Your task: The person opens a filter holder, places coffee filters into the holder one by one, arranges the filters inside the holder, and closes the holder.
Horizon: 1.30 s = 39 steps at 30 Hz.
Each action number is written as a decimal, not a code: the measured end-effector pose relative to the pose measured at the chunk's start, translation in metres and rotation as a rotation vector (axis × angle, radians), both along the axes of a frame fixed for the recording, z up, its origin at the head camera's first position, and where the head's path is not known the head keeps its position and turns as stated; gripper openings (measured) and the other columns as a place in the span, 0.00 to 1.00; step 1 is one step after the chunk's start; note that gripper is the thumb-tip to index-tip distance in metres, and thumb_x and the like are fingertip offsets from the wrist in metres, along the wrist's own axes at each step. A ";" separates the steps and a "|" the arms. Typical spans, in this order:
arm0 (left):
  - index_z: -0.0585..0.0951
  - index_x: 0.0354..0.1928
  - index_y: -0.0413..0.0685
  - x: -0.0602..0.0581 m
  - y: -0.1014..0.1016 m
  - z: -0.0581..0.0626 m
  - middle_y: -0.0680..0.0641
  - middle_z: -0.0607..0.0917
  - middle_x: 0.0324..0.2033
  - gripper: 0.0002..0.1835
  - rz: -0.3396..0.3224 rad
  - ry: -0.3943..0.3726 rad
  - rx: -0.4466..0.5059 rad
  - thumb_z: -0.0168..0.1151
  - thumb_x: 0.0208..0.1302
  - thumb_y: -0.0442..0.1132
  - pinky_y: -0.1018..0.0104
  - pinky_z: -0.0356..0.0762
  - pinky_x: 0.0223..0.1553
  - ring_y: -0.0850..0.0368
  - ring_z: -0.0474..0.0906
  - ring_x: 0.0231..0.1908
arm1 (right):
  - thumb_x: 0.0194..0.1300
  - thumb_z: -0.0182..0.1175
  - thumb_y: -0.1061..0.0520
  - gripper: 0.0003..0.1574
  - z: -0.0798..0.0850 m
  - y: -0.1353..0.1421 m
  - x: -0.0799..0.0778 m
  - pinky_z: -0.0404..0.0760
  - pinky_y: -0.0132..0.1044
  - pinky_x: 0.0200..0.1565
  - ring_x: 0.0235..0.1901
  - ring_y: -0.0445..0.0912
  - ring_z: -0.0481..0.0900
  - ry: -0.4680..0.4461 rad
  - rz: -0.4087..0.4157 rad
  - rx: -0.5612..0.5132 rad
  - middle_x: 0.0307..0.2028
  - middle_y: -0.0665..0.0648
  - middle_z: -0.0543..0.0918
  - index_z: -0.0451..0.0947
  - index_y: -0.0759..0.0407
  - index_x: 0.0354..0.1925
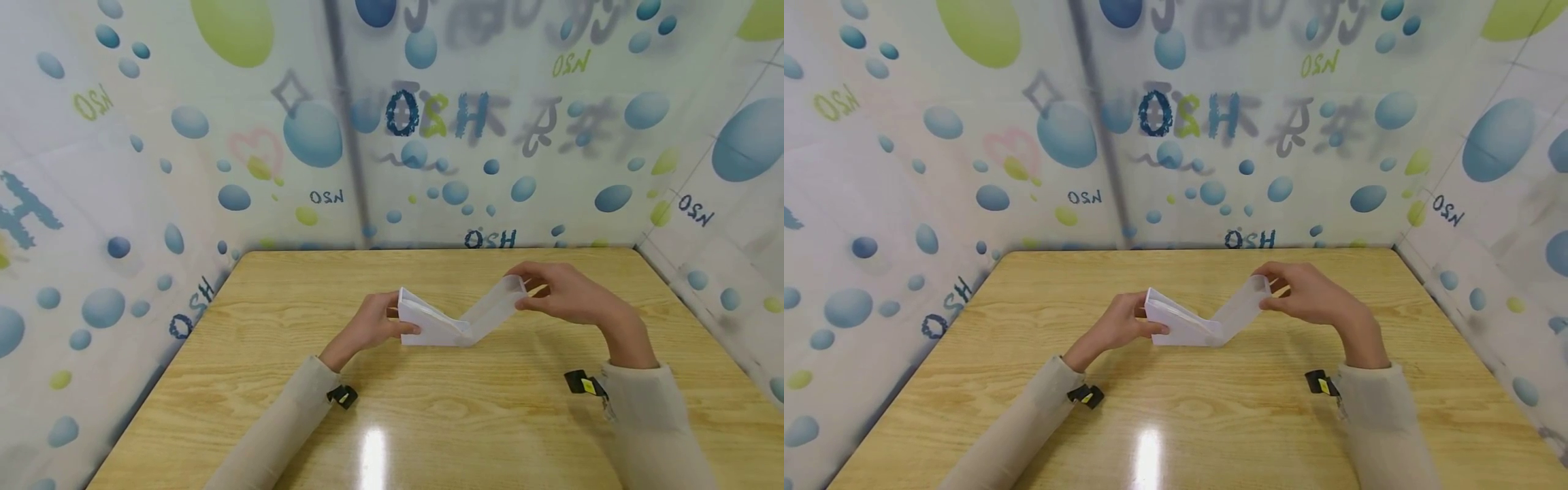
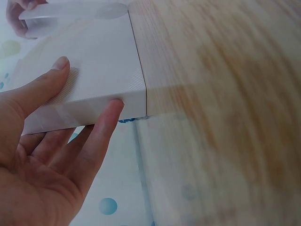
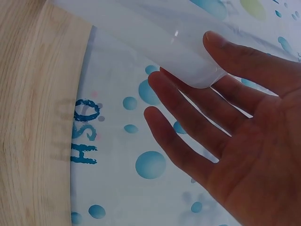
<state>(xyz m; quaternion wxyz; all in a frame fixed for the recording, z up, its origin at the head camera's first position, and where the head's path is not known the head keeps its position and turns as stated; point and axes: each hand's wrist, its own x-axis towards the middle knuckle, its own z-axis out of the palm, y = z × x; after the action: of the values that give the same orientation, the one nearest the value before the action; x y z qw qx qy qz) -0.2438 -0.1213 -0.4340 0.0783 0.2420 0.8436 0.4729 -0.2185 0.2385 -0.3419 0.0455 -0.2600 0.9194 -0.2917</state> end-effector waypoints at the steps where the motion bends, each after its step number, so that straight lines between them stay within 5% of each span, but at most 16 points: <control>1: 0.84 0.54 0.46 0.000 0.000 0.000 0.42 0.89 0.49 0.20 0.000 0.000 0.000 0.77 0.60 0.35 0.65 0.90 0.35 0.44 0.90 0.49 | 0.70 0.68 0.55 0.30 0.000 -0.001 0.000 0.88 0.54 0.54 0.54 0.58 0.85 0.000 0.002 -0.002 0.58 0.62 0.83 0.75 0.61 0.67; 39: 0.85 0.52 0.46 -0.001 -0.001 -0.002 0.41 0.90 0.47 0.19 -0.003 -0.033 0.045 0.77 0.60 0.35 0.54 0.91 0.33 0.46 0.90 0.46 | 0.72 0.66 0.55 0.31 -0.004 -0.010 -0.002 0.87 0.53 0.55 0.57 0.61 0.84 0.036 0.044 -0.053 0.60 0.65 0.82 0.73 0.61 0.68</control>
<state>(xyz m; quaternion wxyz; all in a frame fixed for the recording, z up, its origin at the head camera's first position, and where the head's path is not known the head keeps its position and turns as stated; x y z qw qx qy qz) -0.2446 -0.1223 -0.4359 0.0873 0.2373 0.8310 0.4956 -0.2200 0.2288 -0.3456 0.0284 -0.2863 0.9061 -0.3103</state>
